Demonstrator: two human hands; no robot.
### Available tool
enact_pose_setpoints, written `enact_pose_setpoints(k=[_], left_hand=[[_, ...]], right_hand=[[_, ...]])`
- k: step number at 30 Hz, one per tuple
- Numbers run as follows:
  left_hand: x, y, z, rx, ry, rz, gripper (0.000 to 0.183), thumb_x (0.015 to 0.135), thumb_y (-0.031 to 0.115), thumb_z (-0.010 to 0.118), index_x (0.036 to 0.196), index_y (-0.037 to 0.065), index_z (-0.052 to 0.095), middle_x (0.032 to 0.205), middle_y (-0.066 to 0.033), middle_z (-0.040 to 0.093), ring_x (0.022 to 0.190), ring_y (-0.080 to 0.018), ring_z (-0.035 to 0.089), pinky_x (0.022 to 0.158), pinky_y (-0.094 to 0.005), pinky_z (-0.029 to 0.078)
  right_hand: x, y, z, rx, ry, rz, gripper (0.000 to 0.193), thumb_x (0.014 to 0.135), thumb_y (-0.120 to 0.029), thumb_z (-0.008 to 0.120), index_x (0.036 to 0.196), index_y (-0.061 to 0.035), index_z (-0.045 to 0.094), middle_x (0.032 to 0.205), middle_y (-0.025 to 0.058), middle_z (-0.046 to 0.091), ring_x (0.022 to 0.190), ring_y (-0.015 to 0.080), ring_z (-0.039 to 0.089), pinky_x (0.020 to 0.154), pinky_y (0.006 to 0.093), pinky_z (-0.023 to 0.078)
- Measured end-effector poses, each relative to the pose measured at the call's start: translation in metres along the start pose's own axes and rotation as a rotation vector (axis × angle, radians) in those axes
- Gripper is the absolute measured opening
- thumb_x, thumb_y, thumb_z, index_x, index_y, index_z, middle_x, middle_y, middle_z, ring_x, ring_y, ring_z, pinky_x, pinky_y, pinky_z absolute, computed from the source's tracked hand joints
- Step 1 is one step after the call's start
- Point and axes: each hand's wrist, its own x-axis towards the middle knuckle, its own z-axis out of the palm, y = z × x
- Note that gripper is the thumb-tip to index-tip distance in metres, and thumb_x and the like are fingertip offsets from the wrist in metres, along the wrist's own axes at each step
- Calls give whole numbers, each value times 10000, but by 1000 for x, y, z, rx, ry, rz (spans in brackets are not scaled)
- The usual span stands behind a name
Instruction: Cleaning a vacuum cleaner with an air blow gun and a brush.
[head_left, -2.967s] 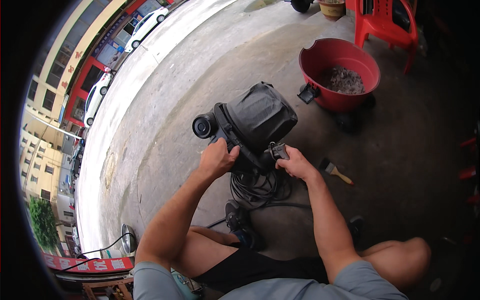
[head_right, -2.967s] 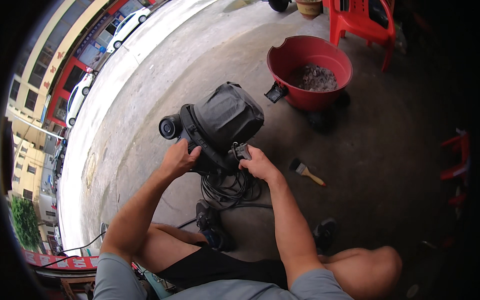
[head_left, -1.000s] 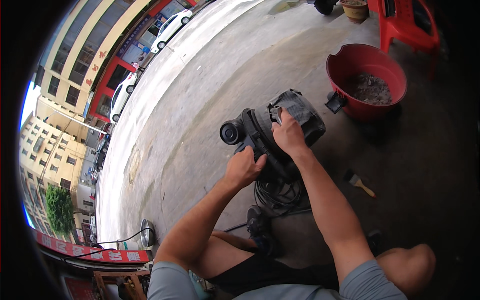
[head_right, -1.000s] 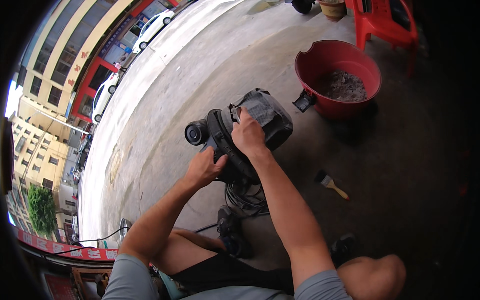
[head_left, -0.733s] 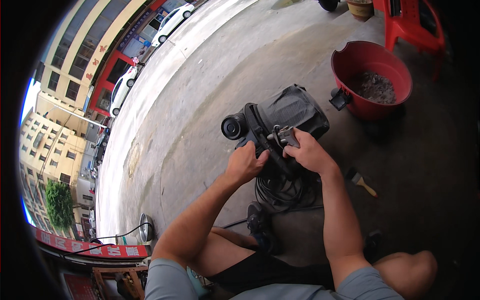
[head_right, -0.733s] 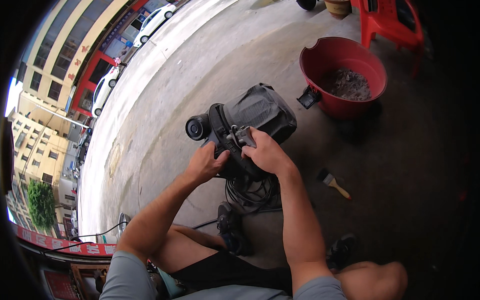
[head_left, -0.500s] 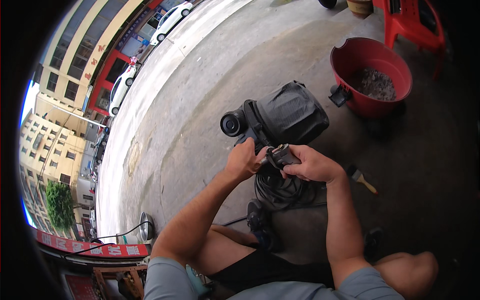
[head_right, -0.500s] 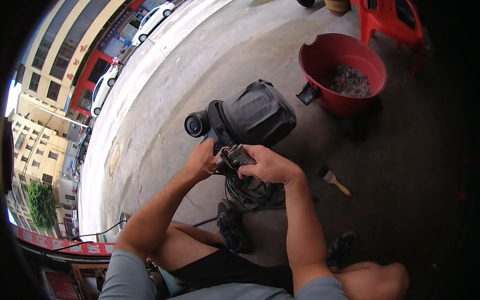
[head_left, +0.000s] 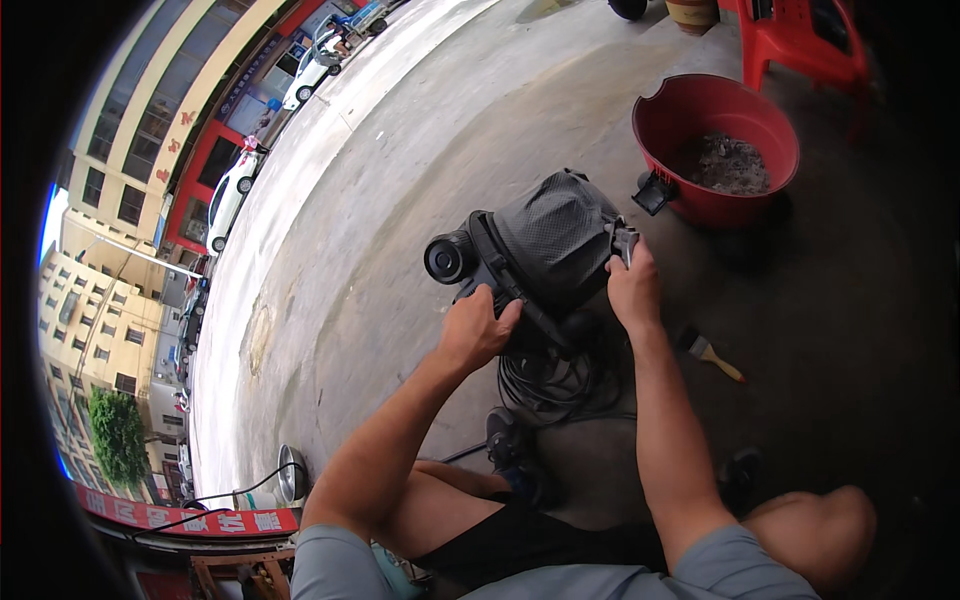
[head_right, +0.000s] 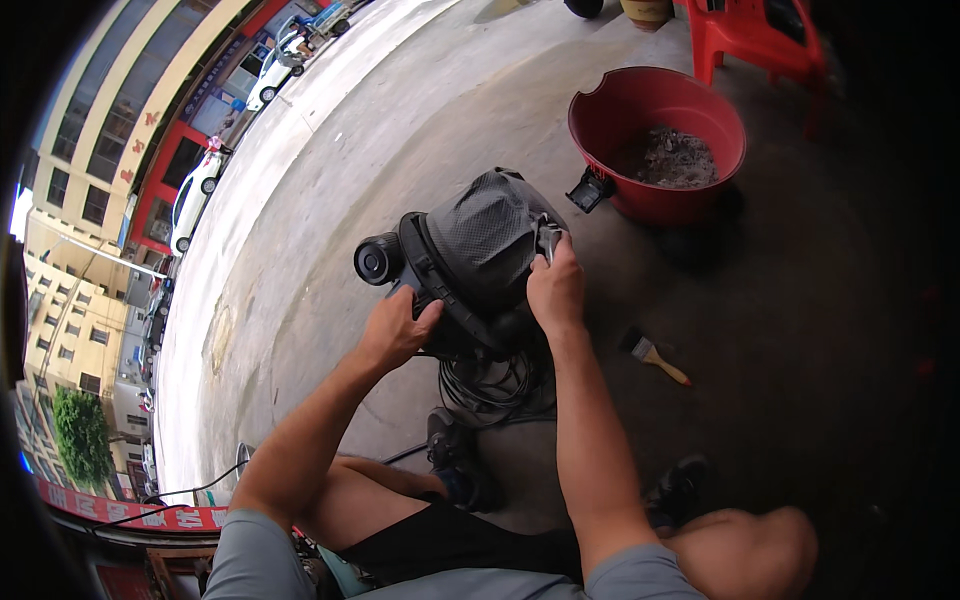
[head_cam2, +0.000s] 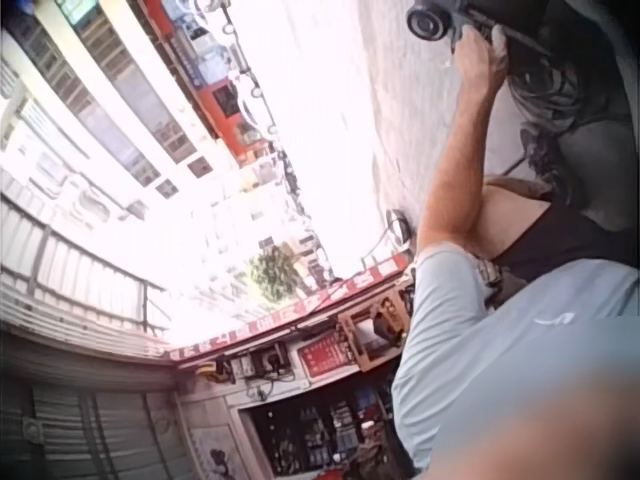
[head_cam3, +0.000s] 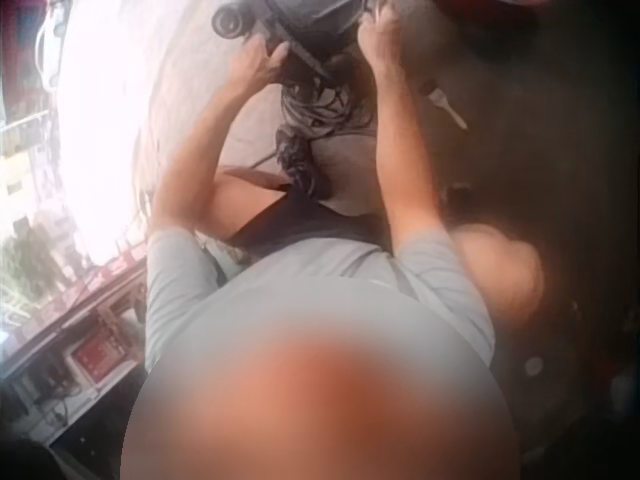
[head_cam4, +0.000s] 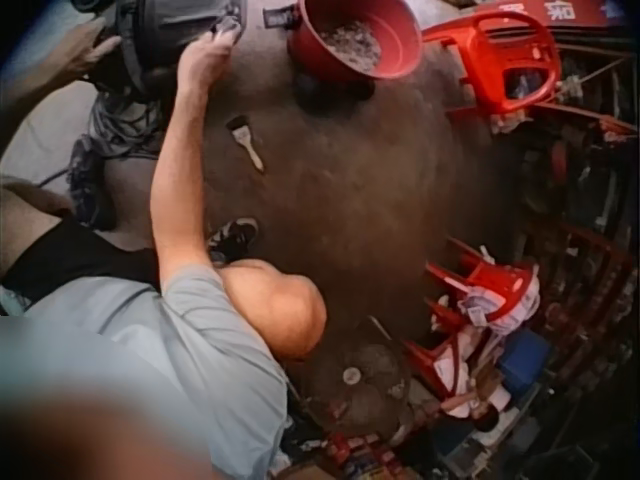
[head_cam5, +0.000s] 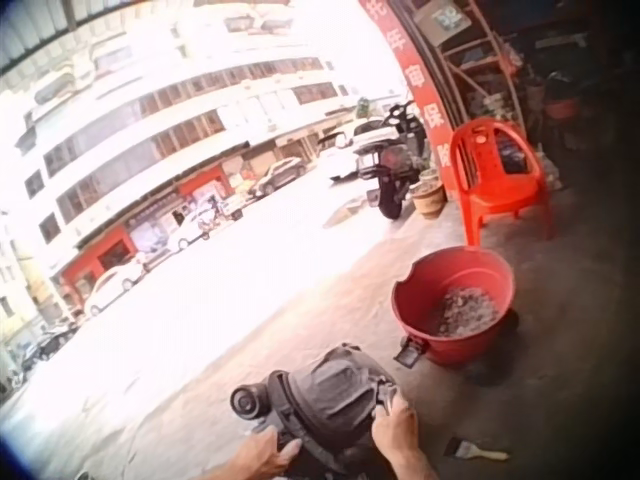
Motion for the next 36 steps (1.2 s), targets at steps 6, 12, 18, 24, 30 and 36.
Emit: enact_pose_setpoints(k=[6,12,18,24,30,36], left_hand=[[-2,-4,-8,14,-46,-55,531,918,460,606,935,-67,543,885,-336,650,883,-497,639,789,-540,492],[1,4,-4,10,-14,-33,501,922,430,620,927,-68,562,856,-327,648,848,-480,645,759,-507,491],[-1,-6,-2,-18,9,-19,496,923,432,618,942,-62,568,860,-326,649,861,-488,640,762,-508,489],[-4,5,-9,39,-12,-58,510,922,444,611,941,-63,558,871,-326,648,872,-496,634,766,-511,488],[-3,-2,-8,8,1,-30,517,921,451,607,928,-63,551,883,-343,637,883,-503,627,769,-520,482],[-2,3,-6,7,29,18,528,920,457,605,913,-67,547,872,-352,632,883,-510,623,770,-525,483]], right_hand=[[-12,-3,3,321,-620,47,229,858,-29,595,1086,-39,604,806,43,669,488,78,479,433,261,391],[12,20,-3,244,135,10,206,840,-7,545,1041,33,556,841,180,667,728,273,661,758,391,520],[12,1,9,256,-118,-67,241,843,-42,586,1077,15,601,836,117,682,776,234,667,777,355,508],[-9,12,8,296,-275,-43,254,837,-42,618,1083,22,607,857,144,699,808,252,684,794,361,511],[-42,-3,-2,407,-651,268,309,867,-2,577,1170,-53,609,839,31,674,453,39,422,409,214,339],[-50,24,4,7,-35,101,306,867,-64,587,1170,-22,571,831,138,682,813,255,684,784,376,510]])
